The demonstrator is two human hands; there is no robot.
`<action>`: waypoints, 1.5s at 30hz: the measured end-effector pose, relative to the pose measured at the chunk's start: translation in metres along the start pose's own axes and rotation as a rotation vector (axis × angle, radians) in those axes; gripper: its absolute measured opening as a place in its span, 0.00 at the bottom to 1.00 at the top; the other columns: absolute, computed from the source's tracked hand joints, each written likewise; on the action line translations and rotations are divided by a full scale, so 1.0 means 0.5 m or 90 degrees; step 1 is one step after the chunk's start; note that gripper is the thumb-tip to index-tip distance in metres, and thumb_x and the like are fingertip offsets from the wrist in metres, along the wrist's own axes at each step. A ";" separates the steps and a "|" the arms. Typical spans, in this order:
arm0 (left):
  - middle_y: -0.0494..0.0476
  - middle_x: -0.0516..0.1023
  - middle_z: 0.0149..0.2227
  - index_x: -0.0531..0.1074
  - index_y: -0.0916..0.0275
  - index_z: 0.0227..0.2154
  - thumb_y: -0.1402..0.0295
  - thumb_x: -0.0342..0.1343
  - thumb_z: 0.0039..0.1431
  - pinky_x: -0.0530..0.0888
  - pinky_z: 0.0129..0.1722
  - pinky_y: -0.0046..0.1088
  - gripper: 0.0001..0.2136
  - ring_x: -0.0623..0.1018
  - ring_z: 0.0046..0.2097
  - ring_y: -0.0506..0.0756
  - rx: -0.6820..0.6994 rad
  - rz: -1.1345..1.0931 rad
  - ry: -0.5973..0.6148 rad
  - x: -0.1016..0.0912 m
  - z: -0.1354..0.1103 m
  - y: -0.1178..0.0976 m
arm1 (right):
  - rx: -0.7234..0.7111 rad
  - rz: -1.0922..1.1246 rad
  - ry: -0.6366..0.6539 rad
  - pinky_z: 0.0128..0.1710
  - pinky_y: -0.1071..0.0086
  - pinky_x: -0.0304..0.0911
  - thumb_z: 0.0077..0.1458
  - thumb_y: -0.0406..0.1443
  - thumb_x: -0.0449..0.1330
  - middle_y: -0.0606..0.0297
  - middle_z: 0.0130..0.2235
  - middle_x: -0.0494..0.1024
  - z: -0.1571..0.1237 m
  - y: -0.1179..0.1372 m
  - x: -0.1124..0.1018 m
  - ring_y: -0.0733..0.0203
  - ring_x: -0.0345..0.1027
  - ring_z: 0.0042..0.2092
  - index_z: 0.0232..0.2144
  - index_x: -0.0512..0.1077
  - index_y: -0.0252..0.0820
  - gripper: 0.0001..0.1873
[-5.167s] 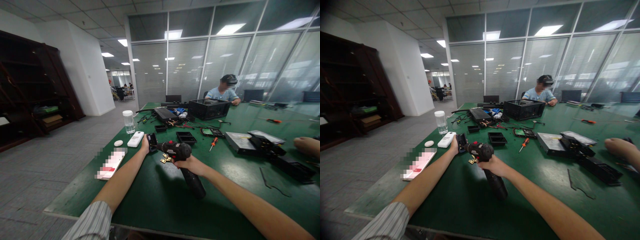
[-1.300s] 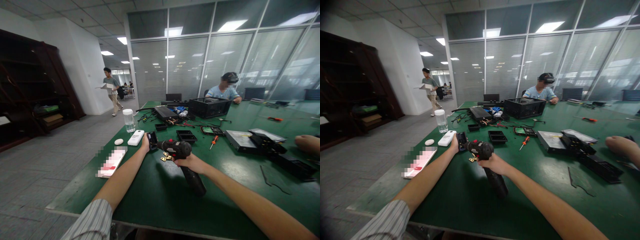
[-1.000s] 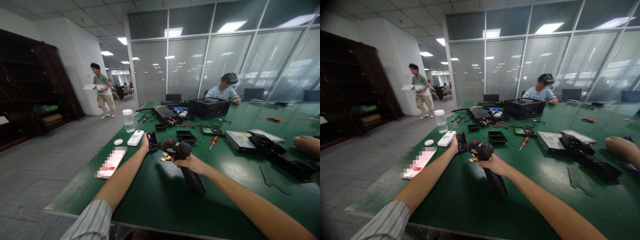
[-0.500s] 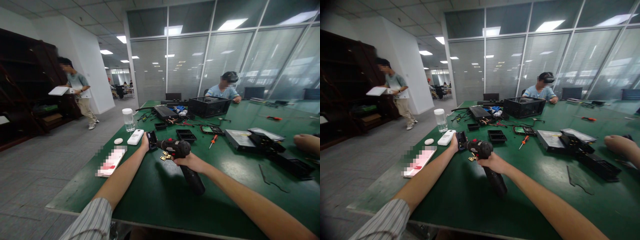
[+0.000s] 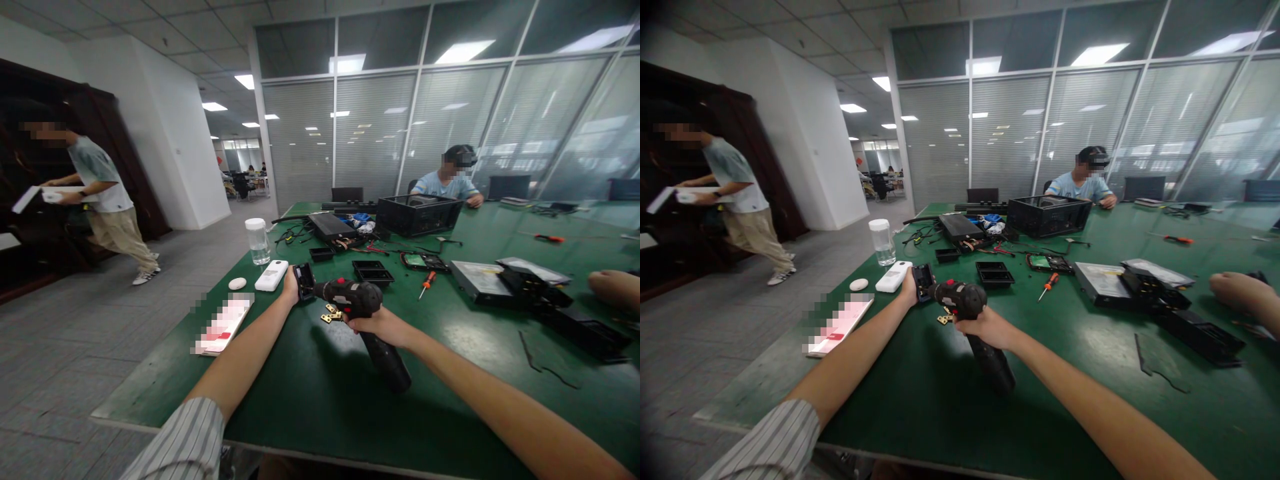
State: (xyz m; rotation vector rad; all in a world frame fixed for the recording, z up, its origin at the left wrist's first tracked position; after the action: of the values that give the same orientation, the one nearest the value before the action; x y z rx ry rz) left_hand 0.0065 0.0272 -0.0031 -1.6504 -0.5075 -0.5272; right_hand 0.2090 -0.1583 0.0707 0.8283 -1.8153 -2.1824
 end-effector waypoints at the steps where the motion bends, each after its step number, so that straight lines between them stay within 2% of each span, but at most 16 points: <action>1: 0.62 0.75 0.22 0.73 0.68 0.31 0.55 0.40 0.60 0.75 0.25 0.33 0.22 0.78 0.24 0.58 0.003 0.004 0.003 0.000 0.001 0.000 | 0.001 -0.004 -0.002 0.32 0.69 0.56 0.49 0.33 0.59 0.68 0.28 0.68 0.001 -0.002 0.000 0.64 0.59 0.31 0.33 0.70 0.38 0.06; 8: 0.61 0.76 0.22 0.73 0.68 0.32 0.55 0.40 0.60 0.75 0.25 0.33 0.22 0.78 0.25 0.58 0.003 -0.002 0.008 -0.001 0.004 0.002 | -0.023 -0.005 0.004 0.32 0.69 0.55 0.49 0.33 0.60 0.69 0.28 0.67 0.003 0.001 0.000 0.65 0.58 0.30 0.32 0.70 0.38 0.06; 16: 0.61 0.76 0.22 0.73 0.68 0.32 0.55 0.41 0.59 0.75 0.25 0.33 0.22 0.78 0.24 0.58 -0.007 -0.013 0.000 0.000 0.001 0.001 | -0.007 0.008 0.005 0.32 0.69 0.56 0.50 0.34 0.60 0.67 0.29 0.69 0.003 -0.018 -0.003 0.64 0.60 0.31 0.33 0.71 0.38 0.07; 26: 0.62 0.76 0.23 0.73 0.67 0.32 0.55 0.41 0.59 0.75 0.24 0.34 0.21 0.78 0.24 0.59 0.021 0.020 0.022 -0.003 0.006 0.002 | -0.026 -0.004 0.003 0.33 0.69 0.56 0.49 0.33 0.59 0.68 0.29 0.67 -0.001 0.007 0.002 0.64 0.59 0.31 0.32 0.70 0.38 0.06; 36: 0.63 0.76 0.23 0.73 0.67 0.30 0.56 0.39 0.60 0.75 0.24 0.34 0.22 0.78 0.23 0.59 0.035 0.033 0.034 -0.004 0.012 0.003 | -0.020 -0.021 0.001 0.32 0.69 0.56 0.49 0.33 0.59 0.68 0.28 0.67 0.000 0.003 0.001 0.64 0.59 0.30 0.32 0.70 0.39 0.05; 45: 0.63 0.77 0.23 0.73 0.69 0.34 0.56 0.38 0.60 0.75 0.25 0.34 0.23 0.78 0.24 0.59 0.015 0.016 0.033 -0.006 0.014 0.003 | -0.013 -0.004 0.018 0.31 0.69 0.56 0.50 0.34 0.59 0.68 0.28 0.68 0.003 -0.009 -0.001 0.65 0.59 0.30 0.33 0.70 0.39 0.06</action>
State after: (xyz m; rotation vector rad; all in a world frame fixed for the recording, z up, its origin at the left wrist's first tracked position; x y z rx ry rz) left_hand 0.0054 0.0338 -0.0071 -1.6143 -0.4527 -0.5428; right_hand 0.2095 -0.1560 0.0668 0.8581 -1.7774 -2.1777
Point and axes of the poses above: each hand's wrist, its own z-axis towards the middle knuckle, its own x-axis out of the palm, y = z × x, the point moved 3 cm from there along z, towards the middle knuckle
